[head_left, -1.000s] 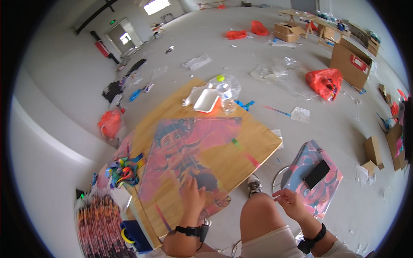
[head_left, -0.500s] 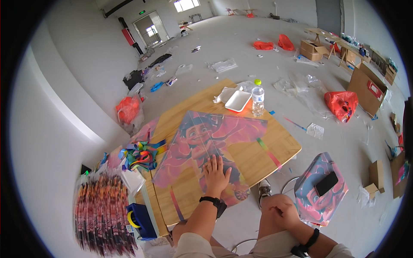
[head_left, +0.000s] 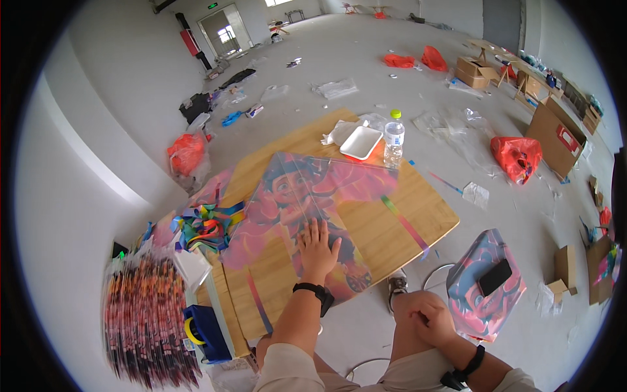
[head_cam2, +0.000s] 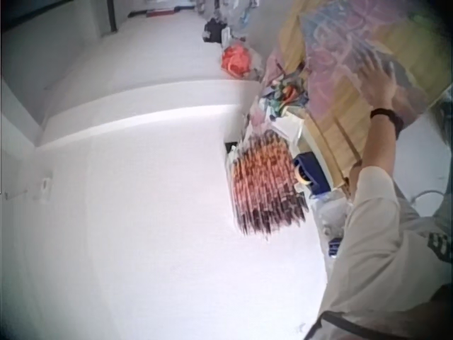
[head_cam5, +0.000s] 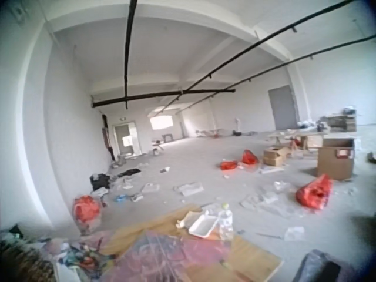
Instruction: Assembling a kite by attaching spars and colorful tail ribbons.
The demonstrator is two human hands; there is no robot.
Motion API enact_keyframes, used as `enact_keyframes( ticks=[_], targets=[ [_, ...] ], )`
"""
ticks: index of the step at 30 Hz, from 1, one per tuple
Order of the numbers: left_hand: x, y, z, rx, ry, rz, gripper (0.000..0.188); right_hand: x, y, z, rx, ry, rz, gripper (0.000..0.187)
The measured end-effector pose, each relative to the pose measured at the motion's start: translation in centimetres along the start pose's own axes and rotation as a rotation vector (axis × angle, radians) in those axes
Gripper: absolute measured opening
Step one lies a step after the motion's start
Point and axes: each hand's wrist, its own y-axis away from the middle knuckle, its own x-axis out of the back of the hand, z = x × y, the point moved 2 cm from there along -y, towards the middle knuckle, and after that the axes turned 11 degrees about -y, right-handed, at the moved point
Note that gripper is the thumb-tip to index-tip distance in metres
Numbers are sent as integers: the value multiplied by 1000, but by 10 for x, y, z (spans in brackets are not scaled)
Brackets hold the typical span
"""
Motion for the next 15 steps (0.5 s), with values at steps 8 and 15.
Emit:
enact_keyframes(
  ticks=[8, 15],
  targets=[
    [2, 7, -4, 0, 31, -52, 72, 4, -3, 1, -6, 57, -51, 13],
    [5, 14, -11, 14, 28, -51, 73, 2, -3, -3, -36, 50, -35, 13]
  ],
)
